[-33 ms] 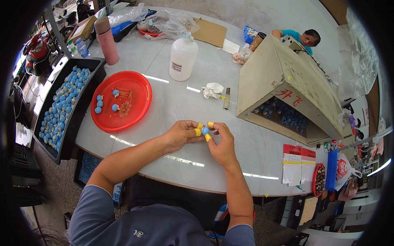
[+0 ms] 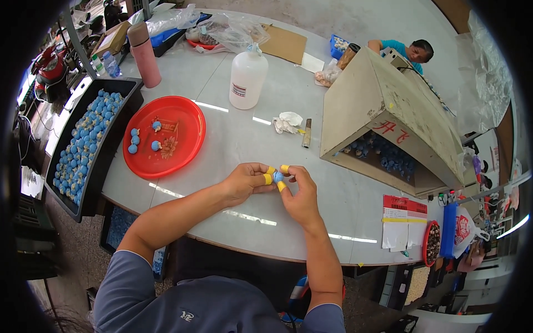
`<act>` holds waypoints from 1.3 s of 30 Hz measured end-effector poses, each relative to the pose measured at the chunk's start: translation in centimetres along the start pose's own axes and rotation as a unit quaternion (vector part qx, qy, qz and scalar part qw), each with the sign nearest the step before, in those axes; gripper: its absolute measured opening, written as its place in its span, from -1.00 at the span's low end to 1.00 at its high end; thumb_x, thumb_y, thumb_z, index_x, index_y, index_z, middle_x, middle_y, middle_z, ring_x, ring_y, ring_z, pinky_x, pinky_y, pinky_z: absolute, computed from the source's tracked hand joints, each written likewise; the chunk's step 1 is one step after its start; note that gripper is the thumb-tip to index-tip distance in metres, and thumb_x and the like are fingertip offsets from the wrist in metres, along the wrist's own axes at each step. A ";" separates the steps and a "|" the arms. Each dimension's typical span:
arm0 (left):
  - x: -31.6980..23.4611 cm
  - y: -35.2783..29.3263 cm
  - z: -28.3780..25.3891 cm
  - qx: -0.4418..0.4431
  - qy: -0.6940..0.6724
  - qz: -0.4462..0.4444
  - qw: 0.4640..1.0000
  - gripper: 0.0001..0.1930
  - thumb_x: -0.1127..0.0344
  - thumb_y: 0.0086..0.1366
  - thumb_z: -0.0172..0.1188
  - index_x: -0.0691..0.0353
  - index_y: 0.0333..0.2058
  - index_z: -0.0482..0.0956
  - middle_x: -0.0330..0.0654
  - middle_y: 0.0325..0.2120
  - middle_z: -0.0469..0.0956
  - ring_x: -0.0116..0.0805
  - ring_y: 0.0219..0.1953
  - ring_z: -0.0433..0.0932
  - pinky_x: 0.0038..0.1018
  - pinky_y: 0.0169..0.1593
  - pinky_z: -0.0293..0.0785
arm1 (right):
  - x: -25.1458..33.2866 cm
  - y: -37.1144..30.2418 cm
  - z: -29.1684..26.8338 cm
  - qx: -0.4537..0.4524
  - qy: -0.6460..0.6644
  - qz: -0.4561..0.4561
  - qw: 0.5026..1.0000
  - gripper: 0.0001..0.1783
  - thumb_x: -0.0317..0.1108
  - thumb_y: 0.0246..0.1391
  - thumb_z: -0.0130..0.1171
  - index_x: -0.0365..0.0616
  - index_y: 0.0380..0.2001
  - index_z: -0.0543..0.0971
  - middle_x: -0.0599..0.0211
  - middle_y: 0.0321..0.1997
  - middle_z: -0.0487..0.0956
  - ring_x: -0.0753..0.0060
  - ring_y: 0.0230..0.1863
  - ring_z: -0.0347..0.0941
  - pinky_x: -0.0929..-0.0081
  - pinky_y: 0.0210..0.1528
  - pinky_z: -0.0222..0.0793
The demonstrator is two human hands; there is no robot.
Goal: The person assembles figurines by dispensing glue onto pieces using a squeeze bottle, pressing the parts together by hand, and placing the assembled figurines onto a red tray.
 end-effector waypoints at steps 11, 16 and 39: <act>0.2 0.0 -0.2 -0.010 0.006 0.017 1.000 -0.76 0.50 0.32 0.10 0.47 -0.07 0.44 -0.06 -0.12 0.50 -0.32 -0.10 0.58 -0.49 0.05 0.56 | 1.1 0.2 -0.2 0.014 -0.046 -0.017 0.999 -0.62 -0.74 -0.18 0.13 -0.26 -0.20 0.50 0.17 -0.18 0.56 0.18 -0.14 0.55 0.40 -0.04 0.47; 0.2 0.1 -0.3 -0.014 0.032 0.028 0.999 -0.77 0.50 0.32 0.10 0.48 -0.08 0.44 -0.06 -0.14 0.51 -0.32 -0.12 0.59 -0.46 0.02 0.58 | 1.0 0.2 -0.1 0.032 -0.047 -0.002 0.998 -0.63 -0.73 -0.17 0.15 -0.26 -0.21 0.52 0.17 -0.19 0.56 0.17 -0.12 0.56 0.39 -0.05 0.47; 0.1 -0.2 -0.1 -0.005 0.023 -0.005 1.000 -0.76 0.36 0.36 0.15 0.43 -0.11 0.45 -0.04 -0.16 0.54 -0.23 -0.12 0.62 -0.41 0.04 0.56 | -3.4 -1.0 1.3 0.026 0.288 0.296 0.910 -0.77 -0.45 0.17 0.10 -0.24 -0.10 0.51 0.35 -0.28 0.59 0.64 -0.34 0.50 0.69 -0.39 0.37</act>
Point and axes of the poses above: each hand's wrist, its own y-axis towards the middle knuckle, its own z-axis out of the palm, x = y × z, the point moved 7 cm from there along y, towards the middle knuckle
